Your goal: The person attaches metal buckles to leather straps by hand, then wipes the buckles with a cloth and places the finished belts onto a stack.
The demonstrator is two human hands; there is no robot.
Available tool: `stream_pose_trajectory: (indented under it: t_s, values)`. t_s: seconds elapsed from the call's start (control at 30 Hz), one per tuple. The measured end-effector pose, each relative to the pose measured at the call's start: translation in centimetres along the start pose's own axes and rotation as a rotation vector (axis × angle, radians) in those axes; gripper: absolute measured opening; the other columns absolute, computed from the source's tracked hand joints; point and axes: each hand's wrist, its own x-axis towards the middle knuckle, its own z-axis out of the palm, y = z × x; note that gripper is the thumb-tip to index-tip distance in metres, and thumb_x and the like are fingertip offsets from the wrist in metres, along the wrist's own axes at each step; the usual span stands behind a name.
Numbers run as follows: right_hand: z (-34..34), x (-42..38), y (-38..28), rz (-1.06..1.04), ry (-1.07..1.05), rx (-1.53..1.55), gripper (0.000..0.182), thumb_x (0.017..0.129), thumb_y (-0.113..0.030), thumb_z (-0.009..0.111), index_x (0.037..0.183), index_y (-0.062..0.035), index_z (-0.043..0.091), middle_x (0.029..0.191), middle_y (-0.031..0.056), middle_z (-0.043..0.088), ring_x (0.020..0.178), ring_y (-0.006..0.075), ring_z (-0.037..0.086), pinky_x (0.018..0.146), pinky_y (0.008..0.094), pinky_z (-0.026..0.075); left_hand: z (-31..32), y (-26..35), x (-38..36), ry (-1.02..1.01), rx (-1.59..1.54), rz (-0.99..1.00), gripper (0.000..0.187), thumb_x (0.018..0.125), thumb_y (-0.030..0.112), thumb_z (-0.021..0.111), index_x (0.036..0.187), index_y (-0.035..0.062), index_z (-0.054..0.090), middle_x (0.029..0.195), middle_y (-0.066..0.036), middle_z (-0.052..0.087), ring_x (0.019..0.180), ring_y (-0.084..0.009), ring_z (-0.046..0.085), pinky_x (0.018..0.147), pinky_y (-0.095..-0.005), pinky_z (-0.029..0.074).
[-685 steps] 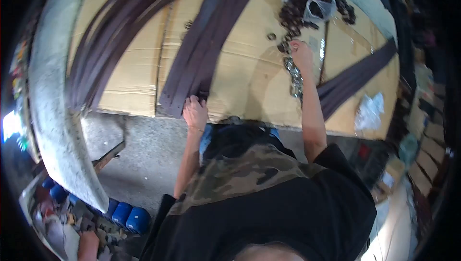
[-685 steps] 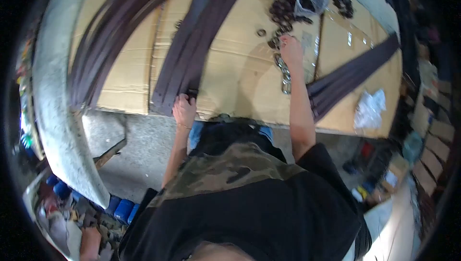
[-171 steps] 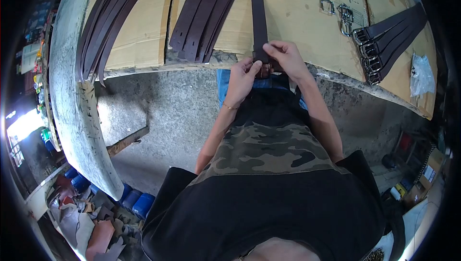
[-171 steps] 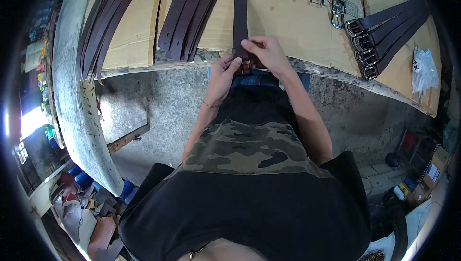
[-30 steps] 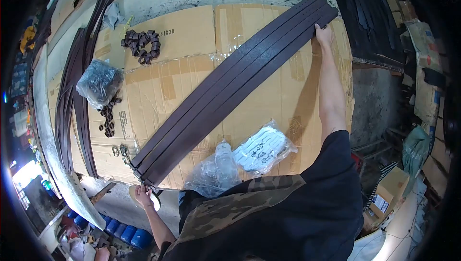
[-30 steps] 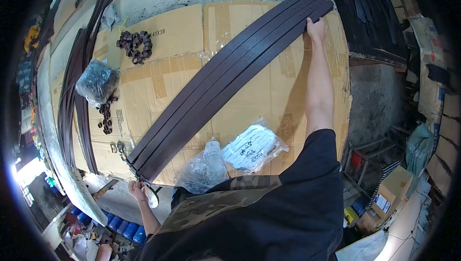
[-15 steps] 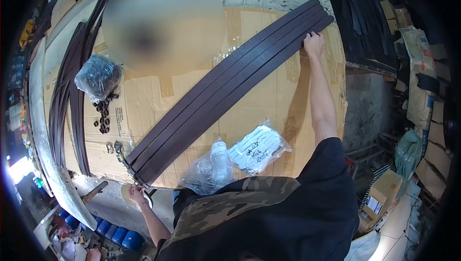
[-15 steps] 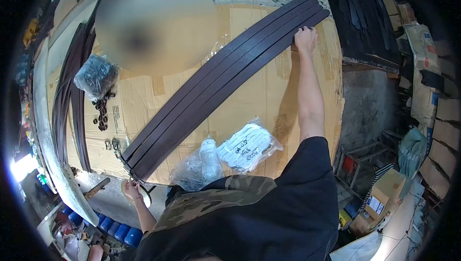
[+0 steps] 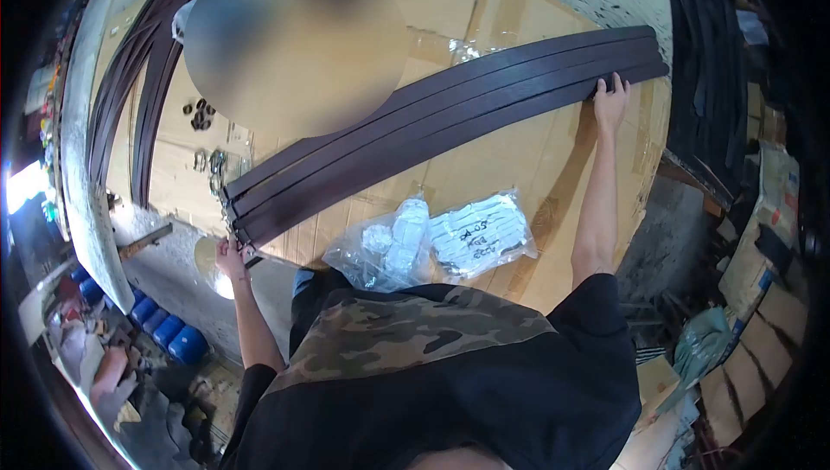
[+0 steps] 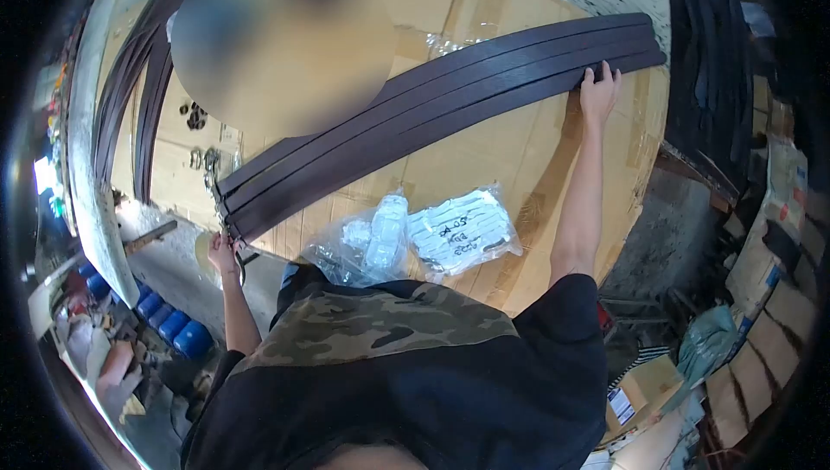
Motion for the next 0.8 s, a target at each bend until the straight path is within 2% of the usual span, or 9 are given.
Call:
stream_pose_trajectory:
  t_s: [0.07,0.1,0.13,0.17,0.3,0.43,0.5,0.67,0.8]
  values:
    - [-0.7,-1.6,-2.0,-0.134,0.000,-0.023,0.042,0.081,-0.026,0.061,0.117,-0.0046,0.058,0.128,0.0270,0.045,0.122,0.0383,0.040,0.102,0.0431,0.032,-0.3,-1.1,0.8,-0.086,-0.032,-0.050,0.034,0.085,0.012,0.062,0.113,-0.0013,0.048,0.095,-0.011,0.060,0.081,-0.0196,0.063,0.057,-0.0276,0.055]
    - [-0.9,-2.4,-3.0,-0.225,-0.014,-0.097,0.039,0.081,-0.026,0.062,0.114,-0.0054,0.060,0.125,0.0262,0.047,0.119,0.0378,0.042,0.100,0.0436,0.034,0.5,0.1,-0.6,-0.017,-0.077,-0.092,0.037,0.085,0.014,0.062,0.115,-0.0027,0.047,0.101,-0.014,0.059,0.084,-0.0213,0.063,0.061,-0.0312,0.056]
    - [-0.9,-3.5,-4.1,-0.270,-0.034,-0.082,0.042,0.082,-0.030,0.061,0.116,-0.0053,0.060,0.129,0.0266,0.045,0.120,0.0399,0.042,0.101,0.0450,0.033,-0.4,-2.3,0.7,-0.008,-0.207,-0.036,0.036,0.085,0.015,0.062,0.113,-0.0029,0.050,0.104,-0.015,0.058,0.083,-0.0212,0.063,0.062,-0.0314,0.055]
    - [-0.5,-4.6,-4.8,-0.298,-0.034,-0.052,0.040,0.083,-0.032,0.060,0.116,-0.0081,0.061,0.131,0.0258,0.043,0.119,0.0392,0.043,0.100,0.0439,0.035,0.0,-0.1,-0.6,0.011,-0.073,-0.088,0.036,0.084,0.017,0.064,0.113,-0.0014,0.053,0.105,-0.014,0.059,0.082,-0.0198,0.063,0.061,-0.0290,0.054]
    - [-0.7,-8.4,-9.0,-0.326,-0.067,0.086,0.034,0.084,-0.028,0.061,0.112,-0.0093,0.063,0.131,0.0208,0.045,0.118,0.0363,0.045,0.097,0.0412,0.039,0.1,0.3,-0.7,0.065,0.175,0.063,0.027,0.080,0.016,0.069,0.101,-0.0002,0.062,0.087,-0.008,0.062,0.071,-0.0130,0.061,0.053,-0.0253,0.052]
    - [-1.2,-14.0,-14.2,-0.628,-0.346,0.189,0.026,0.081,-0.018,0.065,0.104,-0.0049,0.062,0.127,0.0133,0.049,0.116,0.0321,0.046,0.097,0.0389,0.040,0.5,0.1,-0.8,0.086,0.130,0.088,0.024,0.079,0.014,0.069,0.098,0.0001,0.063,0.085,-0.007,0.063,0.068,-0.0116,0.060,0.051,-0.0239,0.051]
    - [-3.0,-17.4,-18.4,-0.600,-0.516,0.228,0.026,0.080,-0.014,0.067,0.103,-0.0043,0.062,0.125,0.0135,0.050,0.116,0.0330,0.046,0.097,0.0396,0.039,0.4,0.1,-1.0,0.070,0.107,0.109,0.023,0.078,0.013,0.068,0.096,0.0004,0.063,0.084,-0.007,0.064,0.069,-0.0120,0.061,0.054,-0.0251,0.050]
    - [-2.4,-22.2,-22.8,-0.870,-0.589,0.362,0.028,0.073,-0.008,0.069,0.101,-0.0044,0.062,0.123,0.0133,0.050,0.113,0.0336,0.047,0.095,0.0434,0.040,-1.5,0.6,-1.3,0.063,0.326,0.323,0.021,0.078,0.010,0.067,0.094,-0.0015,0.061,0.082,-0.009,0.065,0.069,-0.0160,0.063,0.056,-0.0270,0.051]
    - [-2.2,-24.8,-26.5,-0.922,-0.708,0.376,0.034,0.071,-0.009,0.070,0.104,-0.0058,0.061,0.124,0.0117,0.049,0.113,0.0332,0.047,0.095,0.0445,0.039,-3.3,3.2,-3.9,-0.087,-0.011,0.077,0.017,0.081,0.003,0.062,0.096,-0.0054,0.058,0.079,-0.011,0.063,0.060,-0.0120,0.063,0.049,-0.0243,0.054]
